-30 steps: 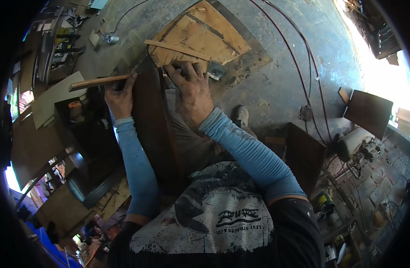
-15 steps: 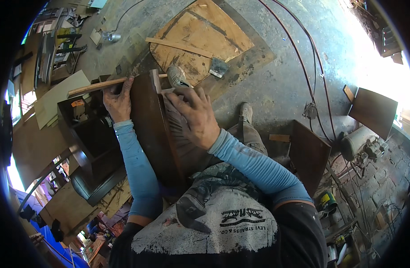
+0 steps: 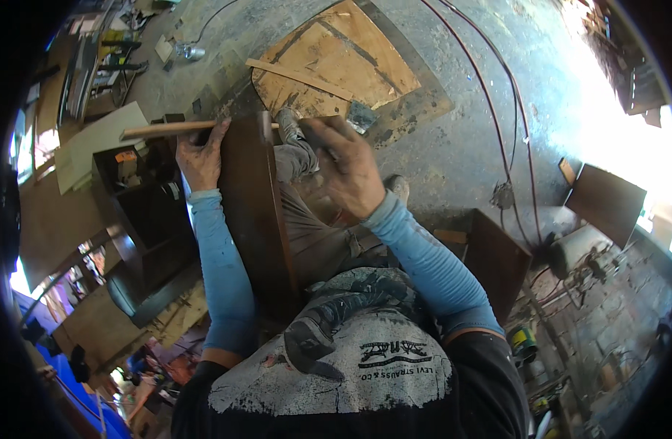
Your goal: The person retrieves a sanding block and a piece of sandpaper from a shelf in a workshop. They attach the sandpaper to the block and proceed to sand the edges and surfaces of a dark wooden furniture component. The person handles the wood piece, turning it to access different sides, and continues sanding until the end of the clip.
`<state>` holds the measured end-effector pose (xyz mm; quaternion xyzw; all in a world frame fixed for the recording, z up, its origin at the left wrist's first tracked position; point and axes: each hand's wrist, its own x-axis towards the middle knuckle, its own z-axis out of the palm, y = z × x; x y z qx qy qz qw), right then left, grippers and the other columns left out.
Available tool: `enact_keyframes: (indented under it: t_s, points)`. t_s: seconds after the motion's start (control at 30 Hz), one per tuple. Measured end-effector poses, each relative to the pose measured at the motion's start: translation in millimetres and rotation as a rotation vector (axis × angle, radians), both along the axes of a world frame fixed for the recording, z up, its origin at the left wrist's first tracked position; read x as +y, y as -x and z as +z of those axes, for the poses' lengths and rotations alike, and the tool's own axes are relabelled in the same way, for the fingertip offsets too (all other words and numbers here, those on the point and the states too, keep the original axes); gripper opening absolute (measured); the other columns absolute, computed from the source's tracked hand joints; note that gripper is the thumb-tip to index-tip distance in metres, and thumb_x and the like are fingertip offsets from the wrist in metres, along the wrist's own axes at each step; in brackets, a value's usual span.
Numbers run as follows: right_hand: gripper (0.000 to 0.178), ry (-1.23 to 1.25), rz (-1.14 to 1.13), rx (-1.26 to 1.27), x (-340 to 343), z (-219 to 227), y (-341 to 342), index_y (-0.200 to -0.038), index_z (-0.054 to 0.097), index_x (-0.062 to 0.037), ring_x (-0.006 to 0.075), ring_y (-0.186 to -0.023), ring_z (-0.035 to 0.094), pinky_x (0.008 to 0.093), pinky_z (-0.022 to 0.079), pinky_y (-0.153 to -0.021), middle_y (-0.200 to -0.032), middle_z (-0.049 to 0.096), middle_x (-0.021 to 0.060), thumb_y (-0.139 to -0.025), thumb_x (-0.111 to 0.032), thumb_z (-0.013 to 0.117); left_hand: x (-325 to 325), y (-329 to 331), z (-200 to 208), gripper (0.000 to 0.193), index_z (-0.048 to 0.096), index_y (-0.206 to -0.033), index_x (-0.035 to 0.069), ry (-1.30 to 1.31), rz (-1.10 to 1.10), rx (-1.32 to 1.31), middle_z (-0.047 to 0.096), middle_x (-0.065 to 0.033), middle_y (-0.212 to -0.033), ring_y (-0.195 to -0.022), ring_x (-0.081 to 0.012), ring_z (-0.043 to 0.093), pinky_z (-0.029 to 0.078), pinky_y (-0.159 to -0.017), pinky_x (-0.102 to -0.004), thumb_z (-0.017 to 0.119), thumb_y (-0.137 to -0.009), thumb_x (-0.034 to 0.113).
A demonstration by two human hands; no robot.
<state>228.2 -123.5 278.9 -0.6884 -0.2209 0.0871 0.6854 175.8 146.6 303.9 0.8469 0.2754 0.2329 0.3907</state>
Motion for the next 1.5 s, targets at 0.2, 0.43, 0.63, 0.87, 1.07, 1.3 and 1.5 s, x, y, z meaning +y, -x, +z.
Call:
enact_keyframes:
  t_s: [0.2, 0.43, 0.63, 0.87, 1.07, 1.3, 1.5]
  points:
    - [0.043, 0.091, 0.205, 0.616, -43.2, 40.4, -30.2, -0.112, 0.064, 0.0097, 0.0186, -0.089, 0.065, 0.0338, 0.052, -0.083, -0.095, 0.071, 0.0146, -0.082, -0.017, 0.081, -14.1, -9.5, 10.3, 0.057, 0.064, -0.084, -0.003, -0.194, 0.132, 0.094, 0.069, -0.0149, -0.079, -0.071, -0.0247, 0.067, 0.053, -0.07, -0.0361, 0.092, -0.067, 0.044]
    - [0.042, 0.288, 0.378, 0.458, -16.3, 44.4, -15.3, -0.108, 0.067, 0.0048, 0.0219, -0.089, 0.065, 0.0341, 0.05, -0.083, -0.095, 0.071, 0.0145, -0.08, -0.024, 0.079, -13.9, -9.3, 0.8, 0.072, 0.063, -0.076, -0.002, -0.263, 0.18, 0.251, 0.067, -0.0153, -0.076, -0.072, -0.0344, 0.067, 0.053, -0.073, -0.0448, 0.086, -0.06, 0.064]
    - [0.035, 0.246, 0.267, 0.09, 21.5, -4.2, -99.6, -0.1, 0.068, 0.0026, 0.0196, -0.081, 0.066, 0.0315, 0.053, -0.077, -0.086, 0.07, 0.0119, -0.084, -0.028, 0.076, -17.7, -1.8, 2.5, 0.067, 0.067, -0.082, 0.0, -0.358, 0.118, 0.063, 0.068, -0.0154, -0.086, -0.079, -0.0318, 0.068, 0.054, -0.073, -0.0437, 0.086, -0.064, 0.061]
    - [0.015, 0.36, 0.151, -0.16, -31.5, 23.5, -176.7, -0.106, 0.07, -0.0068, 0.0195, -0.086, 0.069, 0.0316, 0.057, -0.075, -0.101, 0.071, 0.0146, -0.093, -0.006, 0.062, -21.8, 7.5, 17.3, 0.059, 0.069, -0.092, 0.001, -0.284, 0.139, 0.123, 0.069, -0.0157, -0.09, -0.094, -0.034, 0.066, 0.051, -0.082, -0.0457, 0.085, -0.07, 0.054]
    - [0.026, 0.083, 0.435, 0.468, -70.4, -31.5, -31.8, -0.119, 0.067, -0.0039, 0.0278, -0.107, 0.066, 0.0397, 0.05, -0.096, -0.115, 0.068, 0.0196, -0.097, -0.017, 0.059, -26.2, 78.2, -0.4, 0.075, 0.048, -0.143, 0.007, -0.495, 0.139, 0.306, 0.038, -0.0262, -0.151, -0.14, -0.0489, 0.032, 0.028, -0.114, -0.0561, 0.055, -0.092, 0.062]
    - [0.053, 0.459, 0.823, 0.514, 15.5, 35.2, 73.7, -0.123, 0.062, 0.0073, 0.0276, -0.097, 0.069, 0.0379, 0.052, -0.087, -0.104, 0.072, 0.0205, -0.098, -0.04, 0.06, -89.7, 137.4, 11.9, 0.071, 0.038, -0.152, 0.014, -0.514, 0.047, 0.421, 0.027, -0.0258, -0.158, -0.146, -0.0469, 0.022, 0.019, -0.117, -0.0606, 0.05, -0.096, 0.056]
    - [0.053, 0.224, 0.735, 0.352, 12.7, 23.3, 91.2, -0.117, 0.064, 0.0068, 0.032, -0.1, 0.068, 0.0384, 0.051, -0.089, -0.103, 0.07, 0.0253, -0.097, -0.041, 0.06, -144.1, 288.7, 17.1, 0.067, 0.041, -0.147, 0.001, -0.476, 0.383, 0.439, 0.04, -0.0248, -0.151, -0.143, -0.0407, 0.033, 0.025, -0.118, -0.049, 0.057, -0.097, 0.042]
